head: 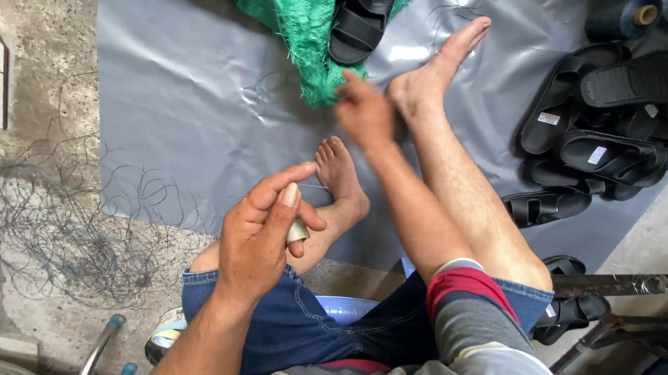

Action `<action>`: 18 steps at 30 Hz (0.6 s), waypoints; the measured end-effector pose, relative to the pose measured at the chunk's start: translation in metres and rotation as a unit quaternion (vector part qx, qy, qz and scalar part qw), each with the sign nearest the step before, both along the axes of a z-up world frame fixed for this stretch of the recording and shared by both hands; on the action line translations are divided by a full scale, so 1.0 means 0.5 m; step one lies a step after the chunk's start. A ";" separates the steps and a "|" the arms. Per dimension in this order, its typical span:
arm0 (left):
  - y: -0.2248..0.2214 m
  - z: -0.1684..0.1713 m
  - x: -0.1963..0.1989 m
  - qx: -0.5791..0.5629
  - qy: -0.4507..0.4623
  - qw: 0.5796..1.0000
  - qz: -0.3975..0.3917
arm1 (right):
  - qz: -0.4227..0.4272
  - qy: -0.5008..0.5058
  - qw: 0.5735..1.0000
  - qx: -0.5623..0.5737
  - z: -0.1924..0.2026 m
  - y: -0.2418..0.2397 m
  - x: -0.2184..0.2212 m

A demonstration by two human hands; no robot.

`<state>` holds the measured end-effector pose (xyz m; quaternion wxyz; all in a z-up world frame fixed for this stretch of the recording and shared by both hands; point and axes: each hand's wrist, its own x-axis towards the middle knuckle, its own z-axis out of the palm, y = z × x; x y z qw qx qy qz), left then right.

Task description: Hand-sewing a leather strap onto a sandal using a needle and thread to repair it.

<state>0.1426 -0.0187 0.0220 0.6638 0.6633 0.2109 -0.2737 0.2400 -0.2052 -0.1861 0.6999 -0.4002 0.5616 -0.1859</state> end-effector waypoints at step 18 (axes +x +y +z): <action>-0.005 -0.002 -0.011 -0.068 0.018 0.997 -0.017 | 0.459 0.049 0.810 -0.362 -0.245 -0.024 0.089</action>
